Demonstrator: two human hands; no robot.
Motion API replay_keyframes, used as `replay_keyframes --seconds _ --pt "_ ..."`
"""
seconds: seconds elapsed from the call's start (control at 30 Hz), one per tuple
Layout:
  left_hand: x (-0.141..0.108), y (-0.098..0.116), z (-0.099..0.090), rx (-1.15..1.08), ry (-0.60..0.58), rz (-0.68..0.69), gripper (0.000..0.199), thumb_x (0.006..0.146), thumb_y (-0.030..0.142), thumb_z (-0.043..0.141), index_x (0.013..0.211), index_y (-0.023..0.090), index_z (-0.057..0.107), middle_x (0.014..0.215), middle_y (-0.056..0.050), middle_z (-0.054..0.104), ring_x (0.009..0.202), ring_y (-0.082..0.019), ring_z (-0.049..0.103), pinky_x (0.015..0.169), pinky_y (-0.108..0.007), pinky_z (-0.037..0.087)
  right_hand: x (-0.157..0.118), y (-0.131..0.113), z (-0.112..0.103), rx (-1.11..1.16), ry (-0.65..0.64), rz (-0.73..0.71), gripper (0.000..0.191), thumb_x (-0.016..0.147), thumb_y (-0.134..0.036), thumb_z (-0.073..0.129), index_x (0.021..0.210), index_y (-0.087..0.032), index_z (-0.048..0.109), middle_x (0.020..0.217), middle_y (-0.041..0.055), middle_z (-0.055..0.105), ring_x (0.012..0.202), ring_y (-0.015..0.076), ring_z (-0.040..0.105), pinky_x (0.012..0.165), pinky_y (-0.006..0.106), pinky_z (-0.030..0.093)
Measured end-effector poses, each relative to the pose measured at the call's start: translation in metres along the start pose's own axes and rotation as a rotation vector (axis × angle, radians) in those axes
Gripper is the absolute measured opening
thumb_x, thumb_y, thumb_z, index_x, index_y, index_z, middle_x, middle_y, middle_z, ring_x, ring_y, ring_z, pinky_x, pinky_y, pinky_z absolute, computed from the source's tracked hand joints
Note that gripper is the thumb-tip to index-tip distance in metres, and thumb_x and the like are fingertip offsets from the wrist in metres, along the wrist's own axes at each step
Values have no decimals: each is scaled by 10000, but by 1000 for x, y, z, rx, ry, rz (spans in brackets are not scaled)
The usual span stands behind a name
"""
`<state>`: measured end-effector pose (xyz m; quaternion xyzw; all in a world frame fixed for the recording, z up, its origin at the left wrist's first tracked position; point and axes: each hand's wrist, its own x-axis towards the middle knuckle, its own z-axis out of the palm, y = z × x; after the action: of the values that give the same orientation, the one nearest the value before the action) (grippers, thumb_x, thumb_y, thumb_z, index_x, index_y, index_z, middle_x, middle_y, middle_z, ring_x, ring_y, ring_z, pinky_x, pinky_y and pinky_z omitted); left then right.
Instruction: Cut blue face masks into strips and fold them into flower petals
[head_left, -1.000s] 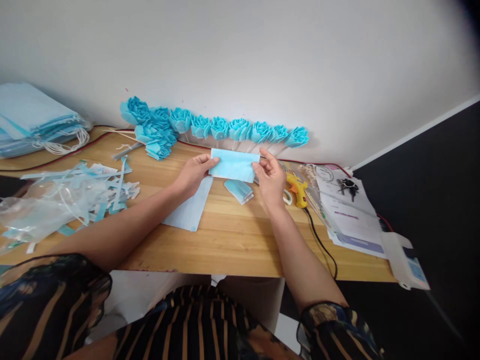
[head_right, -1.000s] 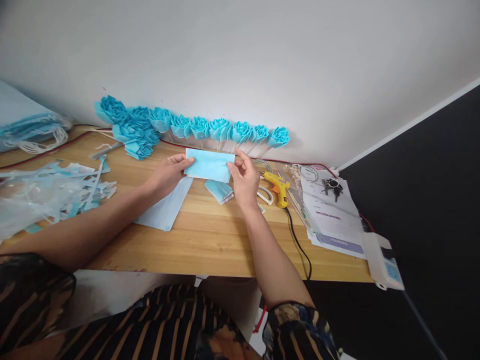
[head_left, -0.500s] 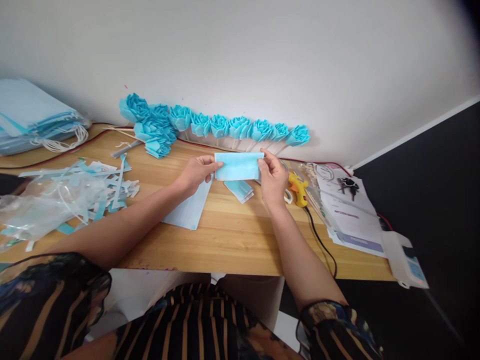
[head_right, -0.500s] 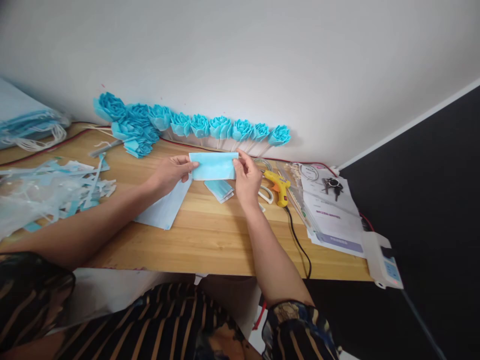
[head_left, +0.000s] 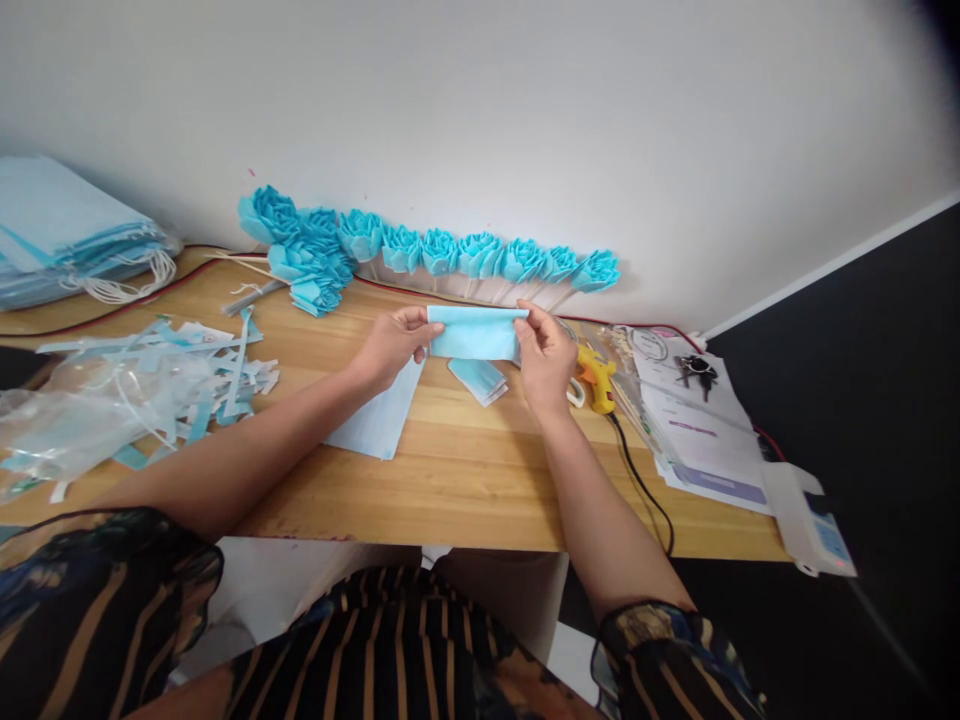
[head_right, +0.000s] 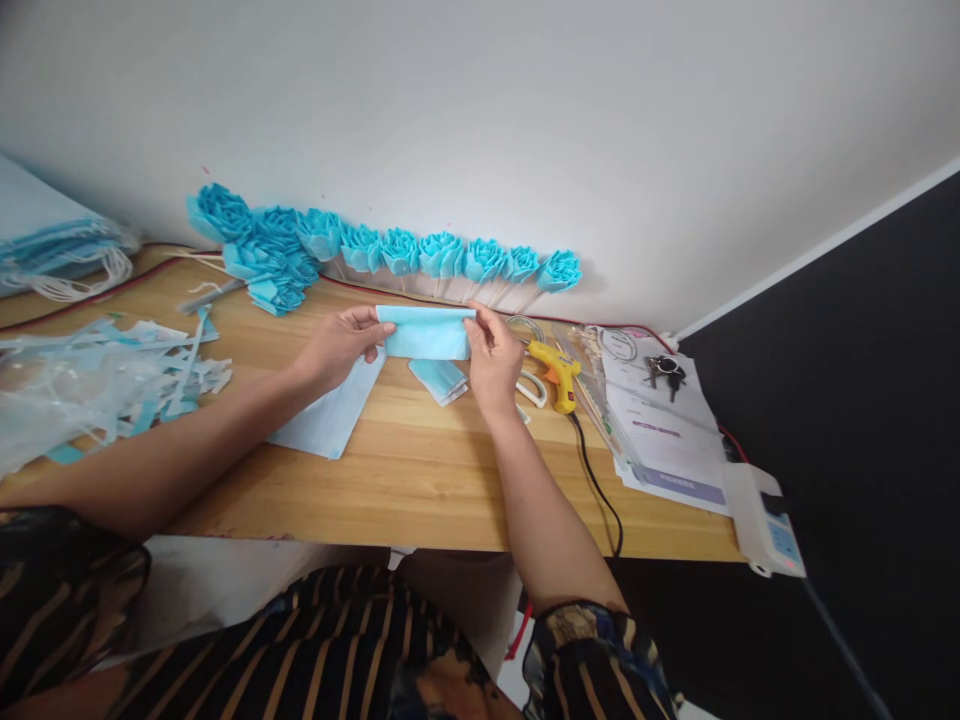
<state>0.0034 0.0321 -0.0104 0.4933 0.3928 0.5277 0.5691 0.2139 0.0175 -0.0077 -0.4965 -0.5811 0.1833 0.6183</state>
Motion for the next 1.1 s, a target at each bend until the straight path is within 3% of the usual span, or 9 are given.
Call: replay_keyframes --seconds 0.13,0.23,0.4,0.5,0.6,0.7,0.83,1.1 --pt "-1 3 1 -113 -35 -33 115 754 184 751 801 126 664 739 -2 639 590 -87 572 521 -212 496 0 1 1 -31 -40 -33 311 859 -378 643 1079 -194 764 1041 68 790 938 221 713 856 335 551" --pt "-1 3 2 -191 -77 -45 136 787 194 736 861 117 652 827 -27 667 742 -134 655 664 -274 599 -1 3 3 19 -59 23 328 851 -411 654 1072 -190 753 1037 71 787 959 225 706 875 345 552" --pt "-1 3 1 -201 -110 -20 165 797 225 741 868 110 646 813 -46 680 744 -161 676 654 -288 611 -1 7 8 332 -184 326 381 763 -518 733 1006 -227 701 1063 48 764 994 221 698 854 348 572" --pt "-1 4 0 -221 -91 -2 141 801 209 723 871 113 648 821 -45 683 742 -161 683 652 -286 613 0 6 9 525 -301 489 429 712 -600 761 915 -236 661 936 21 744 903 206 701 778 333 586" --pt "-1 5 0 -239 -83 -1 119 803 187 705 874 108 652 820 -43 679 725 -153 679 643 -279 612 -2 5 10 582 -395 574 482 686 -646 772 905 -232 658 828 0 703 778 181 675 675 302 568" --pt "0 4 0 -243 -74 3 118 803 180 706 880 107 656 840 -48 682 728 -146 674 642 -274 614 -4 7 10 477 -399 559 442 667 -607 812 778 -214 641 701 -29 626 618 120 576 576 249 491" --pt "0 3 0 -233 -44 11 121 797 181 727 856 112 647 828 -38 671 711 -130 652 627 -259 614 -5 10 10 303 -246 464 480 665 -590 821 593 -201 549 532 -60 475 510 79 421 511 233 362" --pt "0 4 2 -244 5 -3 135 788 188 741 798 119 626 793 -21 639 681 -115 623 591 -241 607 -8 5 13 248 -177 351 538 707 -685 735 579 -213 512 527 -45 435 521 100 377 505 257 285"
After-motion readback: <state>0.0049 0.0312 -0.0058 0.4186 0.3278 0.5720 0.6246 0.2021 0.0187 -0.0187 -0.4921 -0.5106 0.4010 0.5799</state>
